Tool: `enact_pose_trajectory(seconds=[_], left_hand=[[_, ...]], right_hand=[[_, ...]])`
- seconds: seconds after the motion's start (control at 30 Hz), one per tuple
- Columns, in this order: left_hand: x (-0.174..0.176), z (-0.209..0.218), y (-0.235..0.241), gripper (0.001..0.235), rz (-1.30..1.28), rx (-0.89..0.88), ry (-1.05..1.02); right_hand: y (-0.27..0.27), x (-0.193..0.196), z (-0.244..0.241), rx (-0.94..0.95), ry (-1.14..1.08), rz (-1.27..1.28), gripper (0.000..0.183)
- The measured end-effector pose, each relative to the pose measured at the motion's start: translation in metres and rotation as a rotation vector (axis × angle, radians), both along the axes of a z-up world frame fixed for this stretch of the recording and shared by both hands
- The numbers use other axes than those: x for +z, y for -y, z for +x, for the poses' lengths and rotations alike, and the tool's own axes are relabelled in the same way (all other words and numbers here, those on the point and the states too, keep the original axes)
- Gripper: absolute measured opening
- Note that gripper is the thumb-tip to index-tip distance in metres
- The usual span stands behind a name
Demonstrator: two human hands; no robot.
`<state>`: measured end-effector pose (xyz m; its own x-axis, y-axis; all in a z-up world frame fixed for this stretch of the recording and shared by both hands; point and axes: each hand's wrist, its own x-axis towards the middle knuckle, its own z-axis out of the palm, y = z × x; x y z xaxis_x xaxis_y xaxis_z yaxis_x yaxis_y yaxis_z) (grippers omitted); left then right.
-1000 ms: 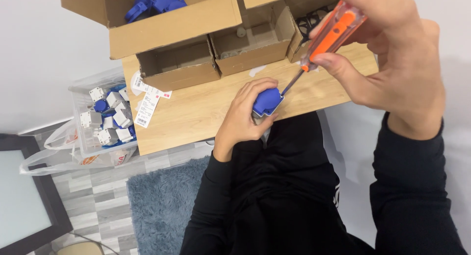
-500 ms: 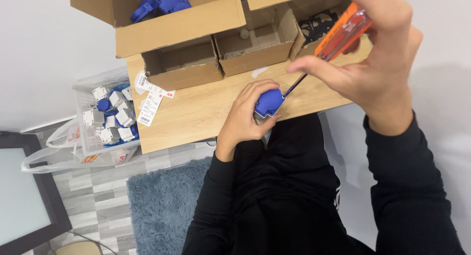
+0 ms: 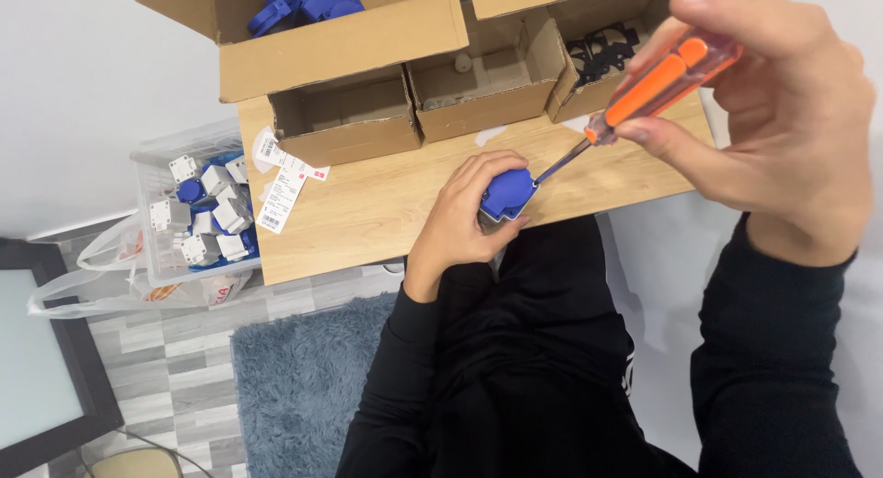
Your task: The person assembles a blue electrical socket by inserting a white plastic component into it. They then use an orange screwdriver to tighten screws on the socket, securing the parts together. The person handles the socket and screwdriver repeatedly to complete the assembly.
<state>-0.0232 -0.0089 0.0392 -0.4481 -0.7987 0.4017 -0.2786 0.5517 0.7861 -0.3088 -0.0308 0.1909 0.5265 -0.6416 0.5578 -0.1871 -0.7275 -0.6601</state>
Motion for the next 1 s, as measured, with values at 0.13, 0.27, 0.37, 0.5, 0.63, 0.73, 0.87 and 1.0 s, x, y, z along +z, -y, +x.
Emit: enact_pose_trajectory(seconds=[0.13, 0.27, 0.37, 0.5, 0.63, 0.73, 0.87, 1.0], left_hand=[[0.001, 0.000, 0.000, 0.055, 0.006, 0.007, 0.013], [0.002, 0.000, -0.002, 0.057, 0.039, 0.026, 0.059], [0.001, -0.003, -0.003, 0.057, 0.057, 0.051, 0.092], [0.007, -0.005, -0.009, 0.057, 0.097, 0.087, 0.100], [0.002, -0.007, -0.011, 0.058, 0.099, 0.116, 0.086], [0.001, -0.008, -0.013, 0.057, 0.086, 0.126, 0.079], [0.001, -0.007, -0.013, 0.056, 0.073, 0.122, 0.066], [-0.001, -0.007, -0.014, 0.057, 0.057, 0.131, 0.058]], right_hand=[[0.002, -0.012, 0.004, -0.156, -0.014, -0.138, 0.077], [0.004, -0.029, 0.003, -0.296, -0.036, -0.265, 0.079], [0.005, -0.030, 0.013, -0.304, -0.023, -0.287, 0.080], [0.008, -0.030, 0.011, -0.303, -0.042, -0.442, 0.092], [-0.006, 0.012, 0.018, -0.049, -0.019, -0.084, 0.061], [-0.015, 0.025, 0.014, 0.083, 0.028, 0.165, 0.062], [-0.011, 0.015, 0.006, -0.002, 0.009, 0.136, 0.071], [0.003, 0.002, 0.004, 0.039, 0.012, 0.024, 0.074]])
